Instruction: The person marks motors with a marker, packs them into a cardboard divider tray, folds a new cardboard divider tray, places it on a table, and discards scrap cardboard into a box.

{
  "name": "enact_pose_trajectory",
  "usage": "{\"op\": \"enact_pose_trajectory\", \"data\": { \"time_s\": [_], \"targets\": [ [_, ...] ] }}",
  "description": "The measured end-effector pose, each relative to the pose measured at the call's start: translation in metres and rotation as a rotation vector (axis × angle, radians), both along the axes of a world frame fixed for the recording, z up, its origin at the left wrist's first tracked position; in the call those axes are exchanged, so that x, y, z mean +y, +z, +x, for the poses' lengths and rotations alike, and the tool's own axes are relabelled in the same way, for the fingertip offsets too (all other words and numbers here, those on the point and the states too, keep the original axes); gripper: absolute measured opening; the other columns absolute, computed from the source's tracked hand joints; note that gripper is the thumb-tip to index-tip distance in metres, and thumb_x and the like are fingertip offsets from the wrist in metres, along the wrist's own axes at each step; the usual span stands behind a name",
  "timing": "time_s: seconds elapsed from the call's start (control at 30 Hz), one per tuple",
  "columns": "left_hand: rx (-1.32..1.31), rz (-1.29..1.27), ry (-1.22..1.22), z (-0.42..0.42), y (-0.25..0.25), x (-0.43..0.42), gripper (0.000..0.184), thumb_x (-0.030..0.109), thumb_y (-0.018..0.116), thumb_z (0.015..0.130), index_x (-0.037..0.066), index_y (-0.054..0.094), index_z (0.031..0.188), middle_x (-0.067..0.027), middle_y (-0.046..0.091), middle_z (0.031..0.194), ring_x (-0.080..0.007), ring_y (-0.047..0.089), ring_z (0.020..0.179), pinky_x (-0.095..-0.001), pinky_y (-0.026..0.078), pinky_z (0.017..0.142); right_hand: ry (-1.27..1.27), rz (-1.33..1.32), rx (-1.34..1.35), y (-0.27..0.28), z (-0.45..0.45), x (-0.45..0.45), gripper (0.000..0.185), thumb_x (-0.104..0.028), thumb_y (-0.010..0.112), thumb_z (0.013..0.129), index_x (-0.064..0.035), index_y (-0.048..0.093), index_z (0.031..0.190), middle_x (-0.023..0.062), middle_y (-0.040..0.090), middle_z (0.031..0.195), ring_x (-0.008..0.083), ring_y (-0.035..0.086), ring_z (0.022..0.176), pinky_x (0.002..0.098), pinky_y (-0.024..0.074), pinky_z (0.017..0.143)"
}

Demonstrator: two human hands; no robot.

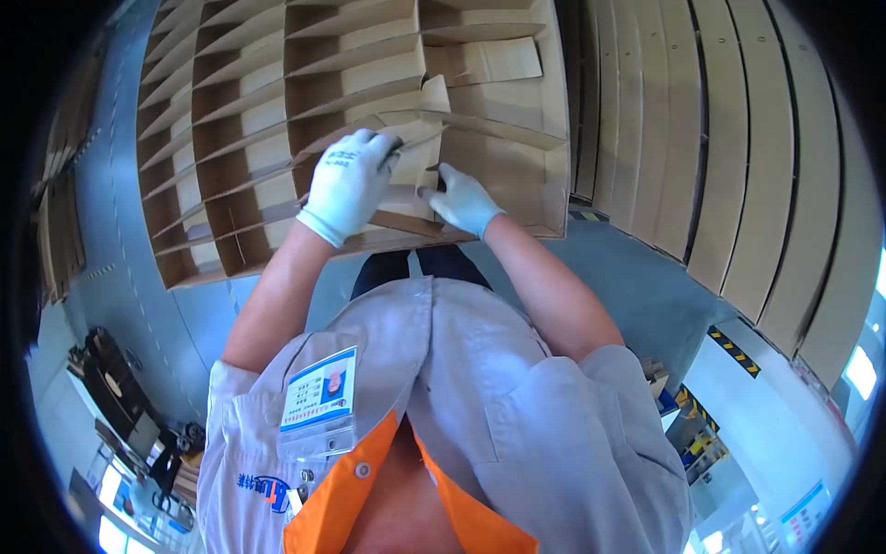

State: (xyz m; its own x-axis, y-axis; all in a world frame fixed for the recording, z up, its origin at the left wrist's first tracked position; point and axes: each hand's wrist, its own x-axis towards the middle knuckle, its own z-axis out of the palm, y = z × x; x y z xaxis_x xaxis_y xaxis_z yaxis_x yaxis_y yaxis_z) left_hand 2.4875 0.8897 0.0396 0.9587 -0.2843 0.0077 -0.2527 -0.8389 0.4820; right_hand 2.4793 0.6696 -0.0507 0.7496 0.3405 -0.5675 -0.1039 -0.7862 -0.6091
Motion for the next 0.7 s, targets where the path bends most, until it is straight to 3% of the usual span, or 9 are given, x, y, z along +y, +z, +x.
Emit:
{"op": "enact_pose_trajectory", "data": {
  "time_s": [0.07, 0.13, 0.17, 0.2, 0.27, 0.33, 0.4, 0.5, 0.7],
  "targets": [
    [-0.066, -0.093, -0.085, 0.004, 0.018, -0.022, 0.034, 0.011, 0.068, 0.084, 0.008, 0.070, 0.118, -0.0170, 0.070, 0.106, -0.0379, 0.067, 0.098, -0.0474, 0.055, 0.087, -0.002, 0.128, 0.194, 0.025, -0.001, -0.009, 0.062, -0.038, 0.069, 0.098, 0.0000, 0.054, 0.145, 0.0260, 0.067, 0.134, 0.0393, 0.066, 0.123, 0.0459, 0.0483, 0.110],
    [0.032, -0.119, -0.251, 0.009, 0.035, -0.060, 0.037, 0.011, 0.068, 0.081, 0.008, 0.069, 0.118, -0.0165, 0.068, 0.105, -0.0379, 0.067, 0.098, -0.0472, 0.054, 0.088, 0.191, 0.168, 0.093, -0.003, -0.017, -0.032, 0.066, -0.039, 0.068, 0.099, -0.0043, 0.049, 0.152, 0.0227, 0.057, 0.150, 0.0357, 0.059, 0.134, 0.0441, 0.0429, 0.116],
    [0.020, -0.124, -0.315, 0.009, 0.037, -0.084, 0.033, 0.013, 0.067, 0.083, 0.008, 0.069, 0.116, -0.0157, 0.068, 0.104, -0.0365, 0.067, 0.098, -0.0469, 0.054, 0.087, 0.316, 0.319, -0.108, -0.037, -0.034, -0.045, 0.069, -0.037, 0.067, 0.101, -0.0094, 0.042, 0.159, 0.0193, 0.044, 0.162, 0.0325, 0.045, 0.148, 0.0449, 0.0313, 0.125],
    [0.008, -0.129, -0.379, 0.009, 0.034, -0.106, 0.030, 0.014, 0.066, 0.084, 0.008, 0.069, 0.113, -0.0150, 0.067, 0.103, -0.0352, 0.067, 0.098, -0.0467, 0.053, 0.087, 0.196, 0.376, -0.105, -0.042, -0.050, -0.053, 0.067, -0.037, 0.063, 0.104, -0.0112, 0.041, 0.161, 0.0159, 0.041, 0.166, 0.0309, 0.034, 0.155, 0.0468, 0.0210, 0.130],
    [-0.059, -0.129, -0.492, 0.010, 0.014, -0.146, 0.024, 0.016, 0.062, 0.090, 0.010, 0.069, 0.111, -0.0134, 0.067, 0.105, -0.0323, 0.067, 0.100, -0.0454, 0.052, 0.088, 0.060, 0.289, 0.167, -0.003, -0.061, -0.048, 0.068, -0.041, 0.061, 0.104, -0.0121, 0.040, 0.162, 0.0148, 0.040, 0.167, 0.0299, 0.031, 0.157, 0.0467, 0.0172, 0.131],
    [0.002, -0.052, -0.534, 0.013, -0.008, -0.172, 0.022, 0.015, 0.061, 0.092, 0.010, 0.069, 0.112, -0.0127, 0.068, 0.106, -0.0314, 0.067, 0.103, -0.0448, 0.051, 0.089, 0.016, 0.310, 0.200, -0.023, -0.086, -0.063, 0.066, -0.045, 0.059, 0.104, -0.0116, 0.044, 0.159, 0.0159, 0.043, 0.165, 0.0330, 0.034, 0.156, 0.0484, 0.0209, 0.130],
    [0.162, 0.086, -0.614, 0.015, -0.025, -0.187, 0.020, 0.016, 0.060, 0.095, 0.011, 0.070, 0.112, -0.0110, 0.068, 0.108, -0.0300, 0.066, 0.107, -0.0436, 0.050, 0.092, 0.315, -0.233, -0.287, -0.009, -0.100, -0.071, 0.064, -0.046, 0.057, 0.102, -0.0106, 0.049, 0.155, 0.0199, 0.051, 0.156, 0.0402, 0.046, 0.145, 0.0503, 0.0328, 0.122],
    [0.149, 0.105, -0.602, 0.003, -0.035, -0.197, 0.022, 0.016, 0.060, 0.095, 0.011, 0.069, 0.114, -0.0109, 0.068, 0.110, -0.0295, 0.066, 0.108, -0.0434, 0.049, 0.093, 0.219, -0.187, -0.130, 0.045, -0.103, -0.083, 0.060, -0.045, 0.062, 0.098, -0.0122, 0.057, 0.147, 0.0218, 0.058, 0.146, 0.0431, 0.052, 0.136, 0.0528, 0.0380, 0.116],
    [-0.018, -0.099, -0.597, -0.004, -0.030, -0.215, 0.028, 0.015, 0.060, 0.093, 0.012, 0.067, 0.121, -0.0111, 0.068, 0.114, -0.0302, 0.066, 0.106, -0.0439, 0.049, 0.095, 0.211, -0.093, -0.293, 0.044, -0.110, -0.093, 0.051, -0.039, 0.066, 0.096, -0.0071, 0.064, 0.135, 0.0238, 0.064, 0.137, 0.0445, 0.058, 0.127, 0.0542, 0.0442, 0.109]
  ]
}}
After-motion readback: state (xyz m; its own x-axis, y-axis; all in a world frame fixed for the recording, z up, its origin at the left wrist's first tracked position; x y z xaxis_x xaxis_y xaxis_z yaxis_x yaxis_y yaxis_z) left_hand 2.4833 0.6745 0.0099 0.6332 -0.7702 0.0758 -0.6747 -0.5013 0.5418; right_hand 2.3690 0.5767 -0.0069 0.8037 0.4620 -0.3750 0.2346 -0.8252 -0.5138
